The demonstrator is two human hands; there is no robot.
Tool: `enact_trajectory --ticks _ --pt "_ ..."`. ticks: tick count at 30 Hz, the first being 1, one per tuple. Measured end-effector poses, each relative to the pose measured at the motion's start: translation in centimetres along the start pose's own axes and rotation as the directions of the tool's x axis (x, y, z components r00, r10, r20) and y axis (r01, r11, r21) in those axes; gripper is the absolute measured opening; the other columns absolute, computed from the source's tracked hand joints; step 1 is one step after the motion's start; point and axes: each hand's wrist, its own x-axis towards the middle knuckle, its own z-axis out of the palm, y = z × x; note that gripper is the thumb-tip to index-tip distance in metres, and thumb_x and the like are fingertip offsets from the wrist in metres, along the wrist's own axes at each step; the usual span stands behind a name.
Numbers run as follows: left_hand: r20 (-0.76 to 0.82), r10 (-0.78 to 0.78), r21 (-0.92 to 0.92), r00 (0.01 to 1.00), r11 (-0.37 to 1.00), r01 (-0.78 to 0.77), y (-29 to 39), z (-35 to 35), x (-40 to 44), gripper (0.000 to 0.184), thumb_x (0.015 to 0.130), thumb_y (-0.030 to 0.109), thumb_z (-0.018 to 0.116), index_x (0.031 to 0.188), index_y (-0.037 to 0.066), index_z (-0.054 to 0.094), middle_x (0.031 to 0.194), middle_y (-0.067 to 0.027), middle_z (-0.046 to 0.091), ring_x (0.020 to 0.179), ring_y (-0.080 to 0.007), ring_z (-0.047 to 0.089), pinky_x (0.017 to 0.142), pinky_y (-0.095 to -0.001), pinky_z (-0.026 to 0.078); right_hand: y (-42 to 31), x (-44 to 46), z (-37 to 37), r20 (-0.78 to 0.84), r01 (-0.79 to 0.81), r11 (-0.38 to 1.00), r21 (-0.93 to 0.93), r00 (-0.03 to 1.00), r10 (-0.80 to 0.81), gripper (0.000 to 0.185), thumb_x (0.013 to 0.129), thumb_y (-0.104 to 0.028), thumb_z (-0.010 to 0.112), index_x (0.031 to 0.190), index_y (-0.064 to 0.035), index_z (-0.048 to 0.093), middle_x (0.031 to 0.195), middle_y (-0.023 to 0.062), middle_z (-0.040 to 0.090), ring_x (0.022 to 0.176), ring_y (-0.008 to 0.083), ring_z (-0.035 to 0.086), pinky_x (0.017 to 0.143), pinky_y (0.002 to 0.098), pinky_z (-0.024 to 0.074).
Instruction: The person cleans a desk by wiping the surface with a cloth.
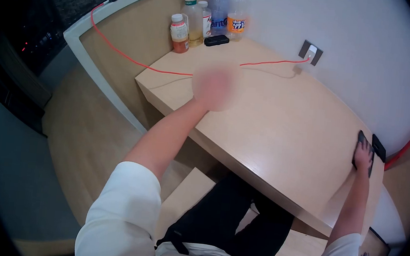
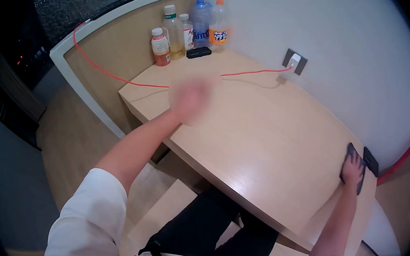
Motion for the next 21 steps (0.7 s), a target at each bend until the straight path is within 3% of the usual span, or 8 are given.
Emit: enact_trajectory --ticks 5,8,11,12,14,17,19,21 --pt "0.119 -0.16 0.061 0.98 0.986 0.153 -0.9 1.1 0.2 0.021 0.094 0.016 0.058 0.112 0.008 0.067 0.099 -0.013 0.069 0.092 -0.0303 0.068 0.082 -0.0465 0.055 -9.4 -7.5 -2.4 0.021 0.148 0.989 0.029 0.989 -0.148 0.064 0.105 -0.057 0.029 0.165 -0.0383 0.018 0.174 -0.0022 0.016 0.158 0.037 0.017 0.124 0.0622 0.0139" --pt "0.06 -0.065 0.201 0.996 0.978 0.051 -0.7 0.3 -0.3 0.015 0.094 0.016 0.058 0.101 0.007 0.067 0.087 -0.0125 0.068 0.08 -0.0301 0.068 0.072 -0.0476 0.054 -11.9 -11.0 -3.5 0.0 0.261 0.962 0.085 0.965 -0.262 0.064 0.104 -0.058 0.031 0.164 -0.0353 0.025 0.173 0.0004 0.019 0.158 0.0342 0.017 0.126 0.0584 0.0114" --pt "-0.08 0.259 0.428 0.963 0.881 -0.202 -2.3 1.2 -1.3 0.012 0.094 0.017 0.058 0.094 0.007 0.066 0.081 -0.0135 0.067 0.072 -0.0312 0.065 0.066 -0.0503 0.05 -8.8 -11.9 -3.5 -0.054 0.342 0.93 0.135 0.94 -0.338 0.066 0.103 -0.06 0.033 0.163 -0.0333 0.03 0.172 0.002 0.024 0.158 0.0321 0.018 0.127 0.0548 0.0108" --pt "0.001 -0.089 0.125 0.996 0.988 0.088 -1.4 1.0 -0.6 0.015 0.096 0.018 0.057 0.091 0.006 0.066 0.076 -0.0152 0.065 0.069 -0.034 0.063 0.064 -0.0509 0.05 -7.2 -11.7 -3.4 -0.06 0.307 0.943 0.131 0.951 -0.302 0.066 0.103 -0.06 0.033 0.163 -0.0333 0.03 0.172 0.0019 0.023 0.158 0.0318 0.018 0.127 0.0543 0.0109" --pt "0.028 -0.095 0.03 0.995 0.995 0.094 -2.2 0.4 -1.0 0.026 0.102 0.023 0.054 0.091 0.003 0.067 0.075 -0.0185 0.065 0.069 -0.0371 0.063 0.063 -0.0512 0.048 -3.2 -11.9 -3.7 -0.06 0.214 0.968 0.13 0.976 -0.208 0.066 0.103 -0.06 0.034 0.163 -0.0334 0.03 0.172 0.0017 0.022 0.158 0.0314 0.017 0.127 0.0539 0.0109" --pt "0.03 -0.004 0.109 1.0 0.994 0.001 -3.4 0.2 -1.3 0.028 0.104 0.026 0.055 0.107 0.003 0.07 0.082 -0.0183 0.067 0.074 -0.0358 0.064 0.066 -0.0492 0.05 3.7 -11.1 -4.0 -0.047 0.069 0.99 0.119 0.997 -0.064 0.065 0.103 -0.06 0.033 0.163 -0.0344 0.028 0.173 0.001 0.02 0.159 0.0309 0.016 0.128 0.0538 0.0099" --pt "-0.076 0.252 0.228 0.965 0.946 -0.229 -8.1 3.5 -2.0 0.029 0.103 0.023 0.056 0.12 0.003 0.068 0.094 -0.0178 0.069 0.083 -0.0338 0.066 0.073 -0.0464 0.053 7.4 -10.6 -4.2 -0.033 0.005 0.994 0.113 0.999 -0.001 0.064 0.104 -0.059 0.032 0.164 -0.0353 0.026 0.173 0.0005 0.018 0.159 0.0307 0.016 0.128 0.0537 0.0093" --pt "-0.024 0.239 0.179 0.971 0.956 -0.231 -8.9 3.9 -2.4 0.029 0.103 0.022 0.057 0.122 0.002 0.067 0.097 -0.0175 0.069 0.087 -0.033 0.066 0.077 -0.046 0.053 9.5 -8.5 -3.6 -0.012 -0.019 0.994 0.107 1.0 0.02 0.064 0.104 -0.059 0.031 0.164 -0.0357 0.026 0.173 0.0004 0.018 0.159 0.0307 0.016 0.128 0.0537 0.0091"
